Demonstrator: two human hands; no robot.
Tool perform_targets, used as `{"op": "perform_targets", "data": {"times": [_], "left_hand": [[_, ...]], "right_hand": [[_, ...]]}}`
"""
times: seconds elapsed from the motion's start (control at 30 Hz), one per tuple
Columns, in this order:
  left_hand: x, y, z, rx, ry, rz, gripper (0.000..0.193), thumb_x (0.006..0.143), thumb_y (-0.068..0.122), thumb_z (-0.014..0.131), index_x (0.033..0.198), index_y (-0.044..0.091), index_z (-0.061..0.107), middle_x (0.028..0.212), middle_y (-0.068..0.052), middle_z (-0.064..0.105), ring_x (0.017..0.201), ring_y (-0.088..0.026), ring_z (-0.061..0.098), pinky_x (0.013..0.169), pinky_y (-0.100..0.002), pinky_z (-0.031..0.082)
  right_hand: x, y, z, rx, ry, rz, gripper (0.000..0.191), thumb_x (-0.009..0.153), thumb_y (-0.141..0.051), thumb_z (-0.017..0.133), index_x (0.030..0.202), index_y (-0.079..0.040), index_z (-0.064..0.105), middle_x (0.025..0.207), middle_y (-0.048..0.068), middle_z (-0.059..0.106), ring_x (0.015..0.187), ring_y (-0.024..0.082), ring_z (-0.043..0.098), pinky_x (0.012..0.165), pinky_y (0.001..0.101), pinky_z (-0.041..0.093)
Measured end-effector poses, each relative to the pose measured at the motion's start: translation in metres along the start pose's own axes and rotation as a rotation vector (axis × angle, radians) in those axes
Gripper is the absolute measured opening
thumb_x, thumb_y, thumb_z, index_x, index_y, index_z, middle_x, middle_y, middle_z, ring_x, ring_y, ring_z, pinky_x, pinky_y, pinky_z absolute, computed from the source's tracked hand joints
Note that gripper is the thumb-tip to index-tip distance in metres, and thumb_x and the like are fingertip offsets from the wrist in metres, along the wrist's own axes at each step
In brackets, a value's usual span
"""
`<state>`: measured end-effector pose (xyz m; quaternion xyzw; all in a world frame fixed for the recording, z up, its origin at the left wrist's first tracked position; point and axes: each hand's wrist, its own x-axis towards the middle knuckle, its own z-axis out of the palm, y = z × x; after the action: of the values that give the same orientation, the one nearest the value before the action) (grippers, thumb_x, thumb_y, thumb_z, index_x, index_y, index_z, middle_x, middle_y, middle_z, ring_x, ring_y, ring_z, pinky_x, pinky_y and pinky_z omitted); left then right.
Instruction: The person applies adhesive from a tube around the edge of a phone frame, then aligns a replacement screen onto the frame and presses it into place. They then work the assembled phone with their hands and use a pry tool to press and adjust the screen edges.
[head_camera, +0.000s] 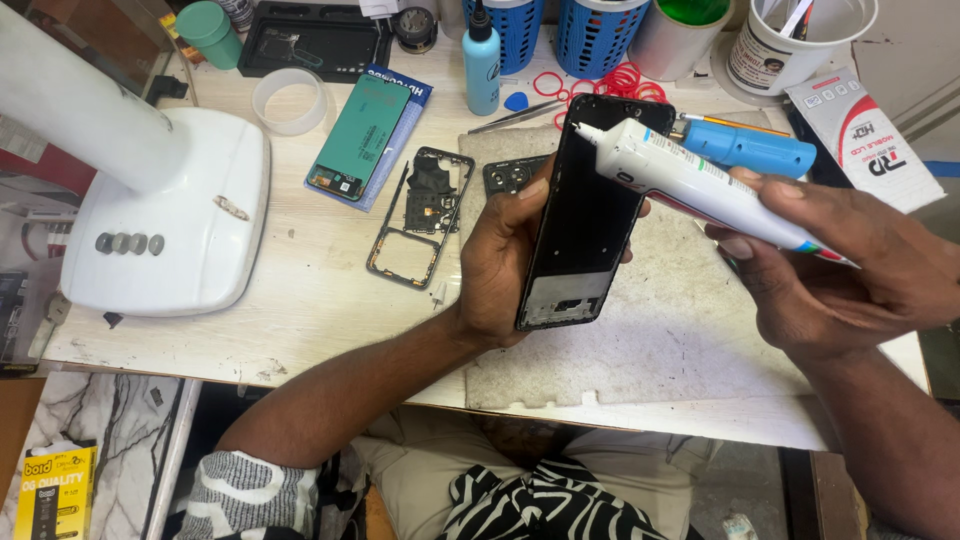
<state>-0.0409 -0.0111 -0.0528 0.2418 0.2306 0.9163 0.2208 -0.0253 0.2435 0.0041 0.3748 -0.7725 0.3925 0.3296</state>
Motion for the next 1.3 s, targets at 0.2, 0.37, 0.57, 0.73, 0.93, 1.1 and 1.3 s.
{"op": "perform_targets", "data": {"times": [0.2,0.37,0.57,0.73,0.93,1.1,1.3], "left_hand": [[0.001,0.002,0.003,0.002,0.031,-0.016,0.058,0.115,0.04,0.034,0.161,0.005,0.032,0.135,-0.024,0.062,0.116,-0.021,0.066,0.104,-0.037,0.056],[0.0,0.002,0.003,0.012,0.021,-0.008,0.057,0.118,0.041,0.034,0.16,0.003,0.034,0.132,-0.023,0.064,0.11,-0.021,0.067,0.101,-0.037,0.056],[-0.001,0.003,0.002,0.048,0.028,-0.012,0.058,0.117,0.042,0.033,0.16,0.003,0.035,0.131,-0.023,0.064,0.109,-0.021,0.067,0.099,-0.038,0.057],[-0.001,0.002,0.001,0.053,0.018,-0.005,0.058,0.117,0.042,0.033,0.159,0.003,0.035,0.131,-0.023,0.064,0.109,-0.022,0.068,0.099,-0.038,0.057],[-0.001,0.002,0.001,0.045,0.018,0.001,0.058,0.117,0.042,0.033,0.161,0.004,0.033,0.13,-0.023,0.064,0.108,-0.022,0.068,0.099,-0.038,0.058],[-0.001,0.004,0.002,0.037,0.038,-0.007,0.06,0.116,0.042,0.034,0.163,0.004,0.031,0.13,-0.022,0.064,0.107,-0.023,0.068,0.096,-0.038,0.058],[-0.002,0.003,0.003,0.008,0.051,-0.012,0.06,0.115,0.041,0.035,0.162,0.004,0.031,0.127,-0.021,0.064,0.107,-0.024,0.069,0.097,-0.039,0.058]], "right_hand": [[0.0,-0.002,-0.001,-0.019,-0.006,0.008,0.032,0.1,0.0,0.078,0.128,0.004,0.064,0.114,0.026,0.073,0.096,0.027,0.077,0.082,0.0318,0.066],[0.001,-0.007,0.0,-0.043,-0.01,0.022,0.033,0.1,0.0,0.08,0.128,0.005,0.065,0.108,0.026,0.073,0.096,0.028,0.077,0.082,0.032,0.065],[0.002,-0.01,0.002,-0.016,-0.008,0.029,0.029,0.101,0.002,0.077,0.127,0.006,0.064,0.105,0.025,0.073,0.09,0.026,0.077,0.078,0.0303,0.065],[0.002,-0.009,0.001,-0.025,-0.011,0.017,0.03,0.1,0.002,0.078,0.126,0.006,0.064,0.106,0.026,0.073,0.091,0.026,0.077,0.078,0.0303,0.065],[-0.001,-0.005,0.001,0.002,-0.01,0.023,0.029,0.1,0.002,0.078,0.125,0.006,0.064,0.108,0.025,0.073,0.088,0.025,0.077,0.075,0.0288,0.065],[-0.004,-0.007,-0.002,-0.041,-0.021,0.03,0.029,0.103,0.001,0.079,0.128,0.005,0.066,0.105,0.025,0.073,0.091,0.026,0.077,0.079,0.03,0.065],[-0.001,-0.005,0.0,0.009,0.001,-0.001,0.029,0.097,-0.002,0.078,0.121,0.007,0.065,0.105,0.025,0.073,0.091,0.027,0.077,0.077,0.0311,0.065]]}}
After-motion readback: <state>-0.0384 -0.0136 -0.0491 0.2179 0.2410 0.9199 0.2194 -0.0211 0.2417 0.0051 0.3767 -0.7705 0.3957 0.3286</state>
